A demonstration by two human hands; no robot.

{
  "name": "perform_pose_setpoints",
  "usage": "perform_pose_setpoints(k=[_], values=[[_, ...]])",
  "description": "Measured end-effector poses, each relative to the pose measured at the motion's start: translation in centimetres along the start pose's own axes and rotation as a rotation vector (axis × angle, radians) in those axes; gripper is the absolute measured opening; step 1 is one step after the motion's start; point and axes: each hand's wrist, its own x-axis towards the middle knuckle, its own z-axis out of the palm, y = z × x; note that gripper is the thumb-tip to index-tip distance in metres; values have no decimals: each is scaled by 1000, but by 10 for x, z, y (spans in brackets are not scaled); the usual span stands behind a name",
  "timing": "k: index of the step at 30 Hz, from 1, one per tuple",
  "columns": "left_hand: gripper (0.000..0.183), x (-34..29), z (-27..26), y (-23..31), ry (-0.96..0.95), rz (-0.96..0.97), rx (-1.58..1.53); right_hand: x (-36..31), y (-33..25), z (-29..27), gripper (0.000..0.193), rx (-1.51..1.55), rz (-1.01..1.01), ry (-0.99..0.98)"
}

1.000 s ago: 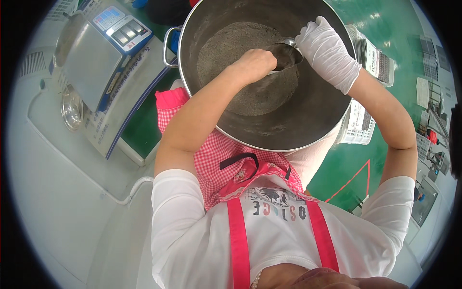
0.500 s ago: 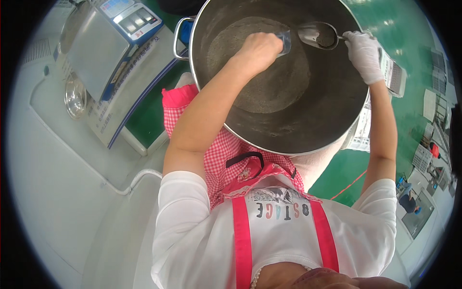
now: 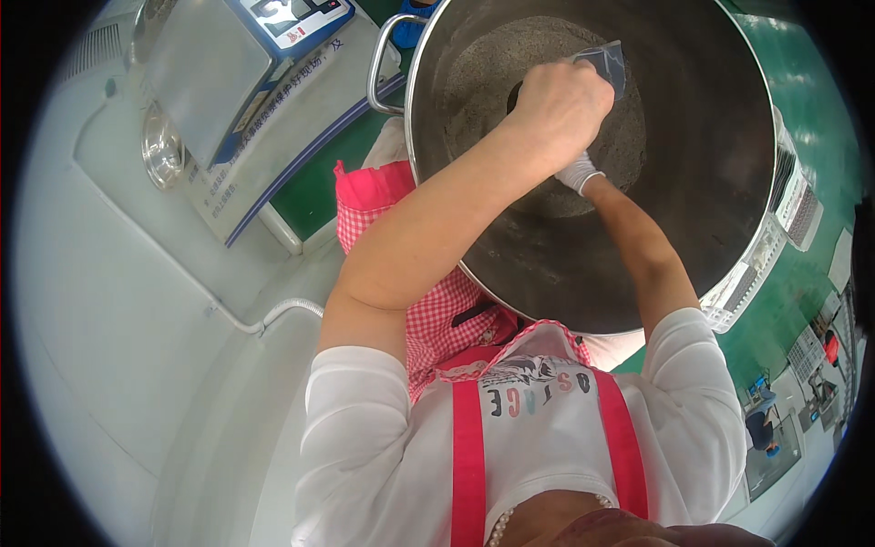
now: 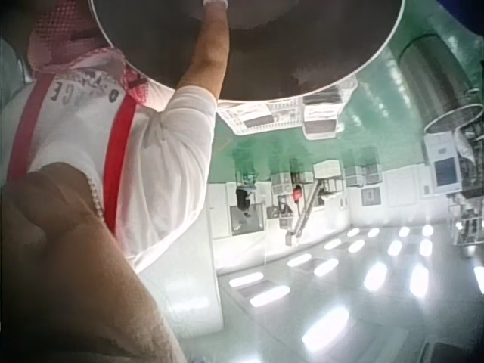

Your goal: The person scoops a dark granular substance from a large metal pot into small white packets using a metal scoop. The packets are then placed into a white plastic basket. Another person in a blue uniform is visible in the background performing a similar task.

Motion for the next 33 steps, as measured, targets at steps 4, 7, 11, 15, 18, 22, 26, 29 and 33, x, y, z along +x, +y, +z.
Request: perform_pose_setpoints(k=[4,7,11,15,18,22,26,29,33], values=[[10,-4,5,-6,55,-17,21,-18,0,-41,22,269,28,-81],[12,1,6,-9,91,0,70,-43,57,-68,18,507,-118,75],[15,5,11,-17,140,-6,101,-96,86,-198,17,629,74,124],[15,5,14,-16,126,53,107,-147,104,-302,19,544,172,278],[14,4,20,-9,37,131,97,-168,98,-365,22,453,158,301],[14,-4,23,5,-32,242,41,-159,50,-412,18,-134,79,330],[12,-6,35,10,-41,316,8,-137,-11,-410,12,-707,-17,321],[12,-5,31,11,-40,332,19,-130,-33,-407,12,-907,-23,273],[13,-4,29,10,-80,312,54,-137,-44,-414,16,-889,-9,313]])
